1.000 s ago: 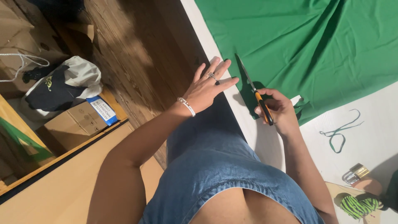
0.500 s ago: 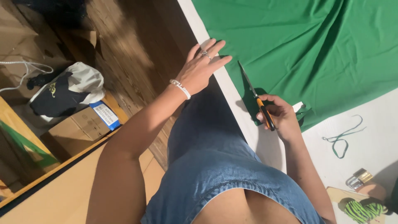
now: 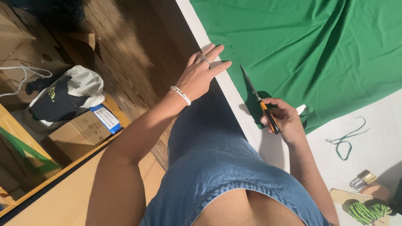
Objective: Cutting a strip of green fabric with scissors and organizing fabric scraps on a work table.
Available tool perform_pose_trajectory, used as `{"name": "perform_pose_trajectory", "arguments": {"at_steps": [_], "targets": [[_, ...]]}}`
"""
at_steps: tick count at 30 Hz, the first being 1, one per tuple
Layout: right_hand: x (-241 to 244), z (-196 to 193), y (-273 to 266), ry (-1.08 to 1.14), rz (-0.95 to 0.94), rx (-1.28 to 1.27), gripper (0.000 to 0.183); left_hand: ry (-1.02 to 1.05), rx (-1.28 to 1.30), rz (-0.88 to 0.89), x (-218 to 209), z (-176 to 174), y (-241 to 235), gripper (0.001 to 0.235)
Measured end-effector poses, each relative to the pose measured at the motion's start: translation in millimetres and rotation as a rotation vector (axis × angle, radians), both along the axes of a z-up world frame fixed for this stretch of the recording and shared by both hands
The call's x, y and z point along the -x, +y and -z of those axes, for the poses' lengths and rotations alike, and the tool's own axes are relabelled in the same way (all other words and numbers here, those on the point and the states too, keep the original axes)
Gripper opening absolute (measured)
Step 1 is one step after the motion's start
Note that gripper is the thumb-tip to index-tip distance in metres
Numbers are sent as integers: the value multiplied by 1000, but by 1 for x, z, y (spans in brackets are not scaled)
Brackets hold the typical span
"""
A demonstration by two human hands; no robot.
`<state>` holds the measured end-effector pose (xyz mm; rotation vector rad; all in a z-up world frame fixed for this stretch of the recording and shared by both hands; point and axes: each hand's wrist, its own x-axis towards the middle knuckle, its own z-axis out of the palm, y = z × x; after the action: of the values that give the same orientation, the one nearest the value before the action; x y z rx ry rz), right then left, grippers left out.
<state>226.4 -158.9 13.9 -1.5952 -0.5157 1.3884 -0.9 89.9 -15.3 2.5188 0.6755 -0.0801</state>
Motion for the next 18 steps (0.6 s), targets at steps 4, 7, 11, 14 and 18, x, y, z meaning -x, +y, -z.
{"name": "perform_pose_trajectory", "arguments": {"at_steps": [4, 7, 11, 14, 18], "targets": [[-1, 3, 0, 6, 7, 1, 60, -2, -7, 13, 0, -5, 1, 78], [1, 1, 1, 18, 17, 6, 60, 1, -7, 9, 0, -5, 2, 79], [0, 2, 1, -2, 3, 20, 59, -12, 8, 17, 1, -3, 4, 77], [0, 3, 0, 5, 9, 28, 59, -17, 4, 24, 2, -3, 5, 75], [1, 5, -1, 21, 29, 28, 62, -24, -19, 23, 1, -1, 5, 73]]}}
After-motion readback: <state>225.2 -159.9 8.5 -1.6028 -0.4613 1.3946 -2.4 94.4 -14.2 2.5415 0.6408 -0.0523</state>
